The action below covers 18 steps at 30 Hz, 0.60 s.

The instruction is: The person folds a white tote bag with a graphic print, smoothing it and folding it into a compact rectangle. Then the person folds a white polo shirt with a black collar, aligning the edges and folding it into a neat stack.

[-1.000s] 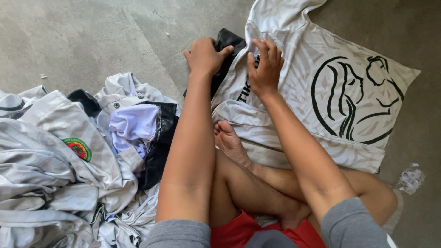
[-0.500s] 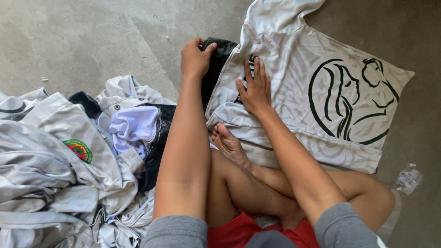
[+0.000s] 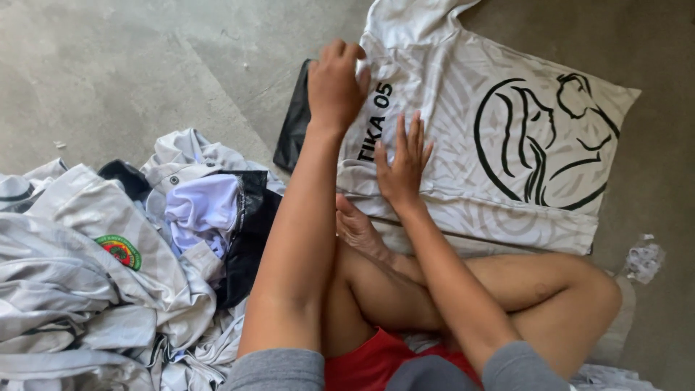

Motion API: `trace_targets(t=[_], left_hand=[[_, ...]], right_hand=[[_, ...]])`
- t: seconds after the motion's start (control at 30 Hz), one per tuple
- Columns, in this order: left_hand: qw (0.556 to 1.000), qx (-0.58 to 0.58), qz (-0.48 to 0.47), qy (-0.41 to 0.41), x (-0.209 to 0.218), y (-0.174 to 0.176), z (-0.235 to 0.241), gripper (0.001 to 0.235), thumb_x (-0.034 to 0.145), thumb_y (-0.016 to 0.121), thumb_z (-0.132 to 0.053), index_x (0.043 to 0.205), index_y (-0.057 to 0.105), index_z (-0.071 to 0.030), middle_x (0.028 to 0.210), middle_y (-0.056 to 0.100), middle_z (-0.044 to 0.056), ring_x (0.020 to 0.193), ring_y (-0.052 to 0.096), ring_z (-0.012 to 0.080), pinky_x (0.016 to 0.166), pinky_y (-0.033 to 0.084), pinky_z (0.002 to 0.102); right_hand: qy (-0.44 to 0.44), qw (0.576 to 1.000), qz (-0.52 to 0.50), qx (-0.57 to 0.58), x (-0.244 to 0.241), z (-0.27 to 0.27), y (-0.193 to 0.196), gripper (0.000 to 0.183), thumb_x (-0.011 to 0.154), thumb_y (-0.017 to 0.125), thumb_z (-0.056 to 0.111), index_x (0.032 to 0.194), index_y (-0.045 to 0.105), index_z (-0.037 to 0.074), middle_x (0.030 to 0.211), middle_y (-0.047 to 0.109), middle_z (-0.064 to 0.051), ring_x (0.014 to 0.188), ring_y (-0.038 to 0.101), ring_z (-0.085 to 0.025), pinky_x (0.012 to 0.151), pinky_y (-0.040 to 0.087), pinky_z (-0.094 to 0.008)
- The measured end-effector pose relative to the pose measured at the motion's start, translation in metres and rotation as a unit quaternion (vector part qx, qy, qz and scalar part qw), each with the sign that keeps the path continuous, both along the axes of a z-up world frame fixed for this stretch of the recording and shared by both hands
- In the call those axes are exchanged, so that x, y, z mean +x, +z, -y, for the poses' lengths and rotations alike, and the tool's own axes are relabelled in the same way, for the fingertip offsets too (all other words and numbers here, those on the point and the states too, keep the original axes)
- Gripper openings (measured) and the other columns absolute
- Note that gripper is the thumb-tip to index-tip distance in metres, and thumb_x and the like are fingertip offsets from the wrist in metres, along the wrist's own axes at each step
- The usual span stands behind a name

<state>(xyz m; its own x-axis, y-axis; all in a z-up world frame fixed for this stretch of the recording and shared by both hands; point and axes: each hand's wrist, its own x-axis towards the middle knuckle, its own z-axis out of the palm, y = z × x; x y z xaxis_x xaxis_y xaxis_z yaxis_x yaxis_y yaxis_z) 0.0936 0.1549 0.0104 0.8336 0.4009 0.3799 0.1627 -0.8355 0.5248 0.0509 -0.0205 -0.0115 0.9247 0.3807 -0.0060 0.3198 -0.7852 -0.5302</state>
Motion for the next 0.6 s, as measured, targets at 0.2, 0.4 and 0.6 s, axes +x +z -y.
trace_targets(t=[0.2,0.4,0.6], left_hand=[[0.936,0.056,-0.33,-0.112,0.003,-0.03,0.032,0.034,0.081,0.066,-0.032,0.107,0.059,-0.012,0.11,0.056,0.007,0.108,0.051,0.0239,0.091,0.036,0.045],[0.956,0.138,-0.26,0.01,-0.001,-0.046,0.077,0.029,0.08,0.06,-0.027,0.105,0.057,-0.012,0.112,0.053,0.012,0.106,0.049,0.0281,0.086,0.035,0.044],[0.982,0.097,-0.132,-0.092,0.013,-0.034,0.104,0.045,0.086,0.06,-0.024,0.127,0.051,-0.009,0.132,0.046,0.018,0.124,0.042,0.0328,0.096,0.039,0.046]], right_hand=[[0.024,0.997,-0.064,-0.032,0.004,0.023,-0.01,0.057,0.091,0.049,0.035,0.142,0.031,0.018,0.147,0.024,-0.019,0.137,0.021,-0.034,0.104,0.008,-0.064],[-0.045,0.996,0.009,-0.076,0.061,0.103,-0.025,0.052,0.092,0.05,0.032,0.138,0.039,0.01,0.144,0.025,-0.025,0.134,0.024,-0.038,0.102,0.019,-0.065],[-0.076,0.993,0.0,-0.089,0.121,0.158,-0.021,0.055,0.097,0.041,0.038,0.145,0.028,0.012,0.148,0.015,-0.021,0.138,0.014,-0.035,0.108,0.017,-0.055]])
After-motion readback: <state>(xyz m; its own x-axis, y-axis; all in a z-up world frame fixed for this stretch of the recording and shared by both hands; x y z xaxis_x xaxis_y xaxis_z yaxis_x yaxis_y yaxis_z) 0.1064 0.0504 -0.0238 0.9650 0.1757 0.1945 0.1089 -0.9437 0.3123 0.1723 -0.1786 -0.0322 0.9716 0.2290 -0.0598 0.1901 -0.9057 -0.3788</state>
